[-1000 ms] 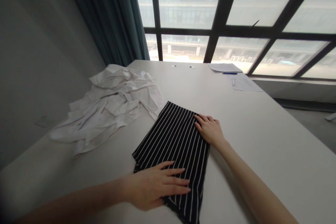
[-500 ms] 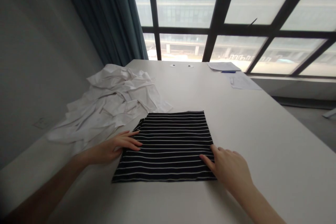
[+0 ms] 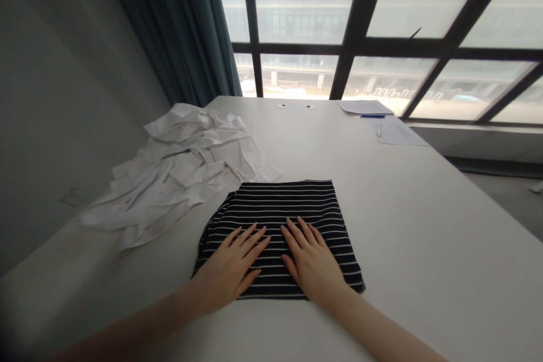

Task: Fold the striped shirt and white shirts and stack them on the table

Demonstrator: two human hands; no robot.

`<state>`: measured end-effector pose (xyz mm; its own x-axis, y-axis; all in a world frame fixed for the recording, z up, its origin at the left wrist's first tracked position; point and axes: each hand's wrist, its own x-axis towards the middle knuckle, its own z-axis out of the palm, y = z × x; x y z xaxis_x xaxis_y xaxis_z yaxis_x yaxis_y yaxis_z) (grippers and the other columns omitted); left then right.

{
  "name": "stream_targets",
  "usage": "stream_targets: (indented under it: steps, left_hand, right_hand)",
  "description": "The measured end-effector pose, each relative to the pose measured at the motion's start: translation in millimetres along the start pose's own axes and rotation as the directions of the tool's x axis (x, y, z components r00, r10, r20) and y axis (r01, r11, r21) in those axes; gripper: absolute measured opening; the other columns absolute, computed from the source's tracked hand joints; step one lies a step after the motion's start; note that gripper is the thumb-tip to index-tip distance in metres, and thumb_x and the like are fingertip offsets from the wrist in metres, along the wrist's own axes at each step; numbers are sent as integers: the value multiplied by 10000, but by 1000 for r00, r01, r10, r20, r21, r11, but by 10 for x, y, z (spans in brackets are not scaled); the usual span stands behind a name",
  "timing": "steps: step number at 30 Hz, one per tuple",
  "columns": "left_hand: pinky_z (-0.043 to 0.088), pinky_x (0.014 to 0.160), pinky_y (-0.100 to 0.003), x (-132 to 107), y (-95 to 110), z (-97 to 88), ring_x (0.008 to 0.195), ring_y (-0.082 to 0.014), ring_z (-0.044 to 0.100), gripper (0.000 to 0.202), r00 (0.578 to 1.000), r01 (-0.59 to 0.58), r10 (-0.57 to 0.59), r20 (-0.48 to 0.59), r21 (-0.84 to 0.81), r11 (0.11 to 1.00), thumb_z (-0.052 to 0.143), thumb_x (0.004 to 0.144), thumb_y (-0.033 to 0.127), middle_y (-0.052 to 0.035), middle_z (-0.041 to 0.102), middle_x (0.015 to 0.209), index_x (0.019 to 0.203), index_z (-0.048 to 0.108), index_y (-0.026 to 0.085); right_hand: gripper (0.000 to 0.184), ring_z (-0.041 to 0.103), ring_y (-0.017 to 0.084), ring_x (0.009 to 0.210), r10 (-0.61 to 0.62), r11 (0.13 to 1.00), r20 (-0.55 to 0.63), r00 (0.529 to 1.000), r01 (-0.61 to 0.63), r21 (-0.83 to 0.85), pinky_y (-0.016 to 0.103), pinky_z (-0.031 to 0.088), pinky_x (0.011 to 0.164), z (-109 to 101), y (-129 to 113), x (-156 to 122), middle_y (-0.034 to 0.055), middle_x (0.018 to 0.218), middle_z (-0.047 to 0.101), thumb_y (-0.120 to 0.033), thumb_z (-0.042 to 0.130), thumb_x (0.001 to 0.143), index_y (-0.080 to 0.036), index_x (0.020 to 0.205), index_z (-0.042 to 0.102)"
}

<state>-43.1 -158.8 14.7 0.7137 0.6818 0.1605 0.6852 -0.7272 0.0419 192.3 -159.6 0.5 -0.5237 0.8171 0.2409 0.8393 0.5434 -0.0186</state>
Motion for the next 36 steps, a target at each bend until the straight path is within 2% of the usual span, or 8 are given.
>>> stream_targets:
  steps: [8, 16, 19, 22, 26, 30, 32, 36]
  left_hand:
    - [231, 1136, -574, -129, -119, 3, 1444, -341, 260, 634, 997, 76, -75, 34, -25, 997, 509, 939, 409, -85, 276, 1586, 1518, 283, 283]
    - [209, 1147, -588, -251, -224, 8, 1454, -320, 242, 603, 988, 154, -153, 20, -67, 986, 460, 966, 414, -100, 279, 1583, 1523, 268, 285]
    - [264, 1143, -550, -273, -258, 58, 1442, -307, 271, 580, 976, 209, -213, -36, -101, 973, 471, 956, 335, -98, 298, 1575, 1506, 299, 269]
    - [352, 1114, -478, -274, -342, 95, 1371, -274, 385, 537, 932, 301, -332, -148, -197, 933, 480, 938, 263, -116, 409, 1491, 1459, 355, 229]
    - [437, 1031, -439, -259, -525, 101, 1162, -254, 536, 380, 836, 397, -494, -239, -360, 845, 538, 906, 290, -96, 579, 1209, 1273, 494, 202]
    - [489, 885, -426, -255, -686, 102, 950, -250, 570, 223, 755, 490, -607, -247, -404, 773, 606, 856, 382, -60, 600, 960, 961, 555, 193]
    - [486, 821, -411, -255, -727, 101, 866, -240, 562, 224, 743, 522, -629, -227, -391, 758, 613, 840, 411, -46, 592, 877, 863, 548, 198]
    - [451, 753, -367, -241, -734, 57, 774, -216, 539, 215, 768, 528, -614, -182, -363, 768, 589, 842, 397, -24, 586, 781, 757, 539, 206]
  right_hand:
    - [591, 309, 290, 1427, 79, 996, 95, 992, -83, 29, 516, 329, 1118, -20, 132, -87, 37, 1560, 338, -515, 389, 977, -304, 1522, 304]
    - [607, 288, 257, 1440, 194, 974, 172, 966, -211, 85, 497, 319, 1136, -91, 408, -269, 27, 1569, 320, -568, 370, 965, -314, 1514, 321]
    - [559, 300, 249, 1436, 217, 951, 170, 961, -247, 186, 492, 336, 1130, -111, 510, -358, 32, 1557, 354, -530, 388, 970, -309, 1484, 386]
    - [440, 402, 247, 1379, 294, 875, 90, 951, -306, 374, 474, 367, 1112, -117, 585, -416, 56, 1466, 492, -474, 384, 981, -280, 1331, 568]
    - [355, 556, 240, 1205, 525, 726, -73, 848, -402, 558, 445, 427, 1045, -131, 700, -439, 85, 1285, 616, -426, 394, 970, -249, 1191, 608]
    - [378, 613, 263, 1009, 648, 700, -151, 747, -505, 505, 456, 469, 923, -142, 846, -449, 88, 1067, 669, -438, 433, 916, -227, 1180, 603]
    - [384, 628, 258, 873, 667, 690, -121, 735, -549, 472, 436, 490, 829, -147, 897, -451, 70, 914, 684, -441, 444, 895, -225, 1156, 623]
    - [370, 634, 222, 689, 647, 653, 12, 763, -562, 509, 360, 490, 686, -179, 896, -431, 26, 749, 688, -457, 463, 884, -237, 1118, 646]
